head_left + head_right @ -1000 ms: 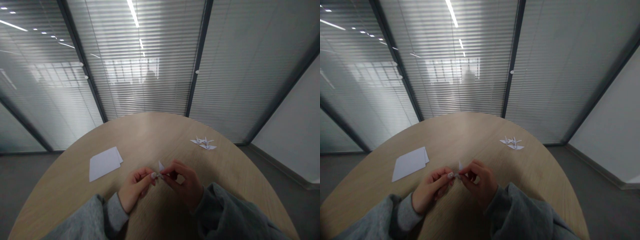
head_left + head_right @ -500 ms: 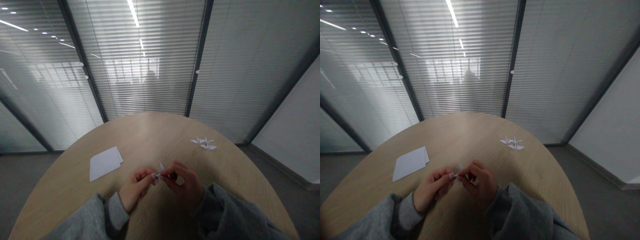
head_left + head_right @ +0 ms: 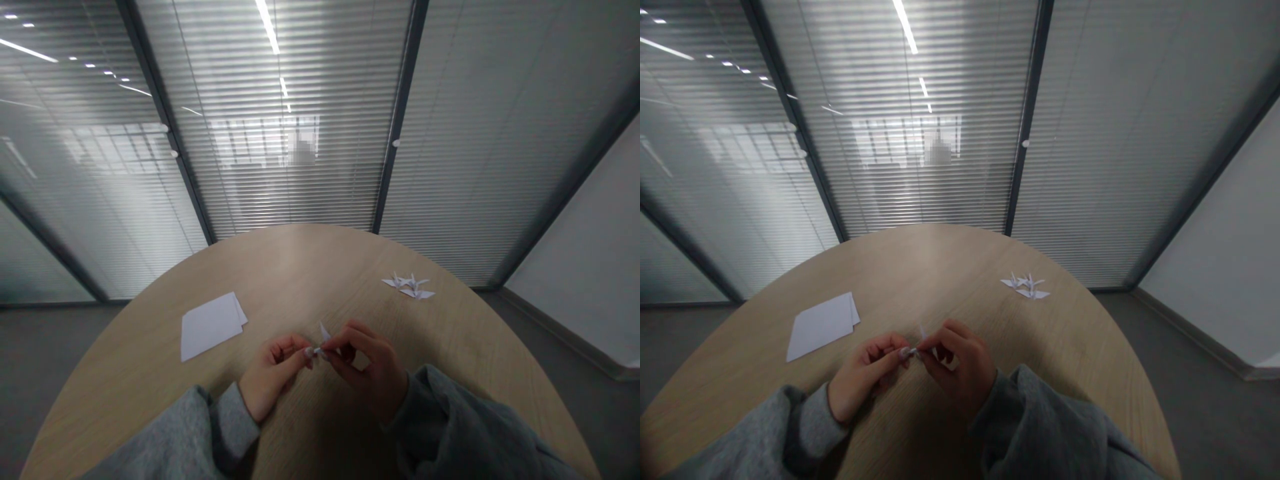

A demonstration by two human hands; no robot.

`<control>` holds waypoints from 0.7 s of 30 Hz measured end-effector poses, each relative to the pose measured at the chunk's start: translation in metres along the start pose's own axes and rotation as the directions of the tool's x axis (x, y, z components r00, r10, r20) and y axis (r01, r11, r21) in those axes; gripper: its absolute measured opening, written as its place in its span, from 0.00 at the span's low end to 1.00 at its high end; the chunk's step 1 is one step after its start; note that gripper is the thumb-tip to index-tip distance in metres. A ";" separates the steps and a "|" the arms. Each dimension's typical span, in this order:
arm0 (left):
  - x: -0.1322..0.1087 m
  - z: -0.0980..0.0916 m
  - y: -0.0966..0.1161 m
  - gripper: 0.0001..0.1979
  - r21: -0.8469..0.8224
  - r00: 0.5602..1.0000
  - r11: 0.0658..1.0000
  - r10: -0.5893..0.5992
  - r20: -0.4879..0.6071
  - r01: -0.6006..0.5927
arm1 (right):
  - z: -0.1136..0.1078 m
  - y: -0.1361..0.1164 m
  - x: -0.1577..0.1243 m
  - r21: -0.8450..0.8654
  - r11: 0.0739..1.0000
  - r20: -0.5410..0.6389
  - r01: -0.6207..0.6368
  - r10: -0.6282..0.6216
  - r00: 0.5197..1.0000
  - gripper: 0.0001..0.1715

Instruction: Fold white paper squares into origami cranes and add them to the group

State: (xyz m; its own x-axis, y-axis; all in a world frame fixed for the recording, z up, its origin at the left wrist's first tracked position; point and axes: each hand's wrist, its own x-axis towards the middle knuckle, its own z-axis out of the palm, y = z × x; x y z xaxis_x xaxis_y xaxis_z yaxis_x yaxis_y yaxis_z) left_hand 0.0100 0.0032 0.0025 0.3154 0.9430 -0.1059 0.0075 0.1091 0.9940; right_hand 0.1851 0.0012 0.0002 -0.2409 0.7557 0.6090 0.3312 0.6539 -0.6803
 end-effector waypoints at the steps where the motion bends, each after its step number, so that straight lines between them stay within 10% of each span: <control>1: 0.000 0.000 0.000 0.20 0.004 1.000 1.000 0.000 0.001 0.000 | 0.000 0.000 0.000 0.002 1.000 0.001 -0.006 0.006 1.000 0.04; 21: -0.002 0.001 0.006 0.19 0.038 0.992 0.991 0.128 -0.011 -0.128 | 0.003 0.002 0.002 0.079 0.988 0.049 -0.132 0.128 0.991 0.07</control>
State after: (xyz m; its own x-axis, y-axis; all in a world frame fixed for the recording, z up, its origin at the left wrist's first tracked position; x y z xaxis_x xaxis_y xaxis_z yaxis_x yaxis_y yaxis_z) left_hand 0.0106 0.0020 0.0089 0.3032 0.9527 0.0224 0.0032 -0.0245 0.9997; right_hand 0.1828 0.0038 -0.0012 -0.2412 0.8343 0.4958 0.2868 0.5494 -0.7848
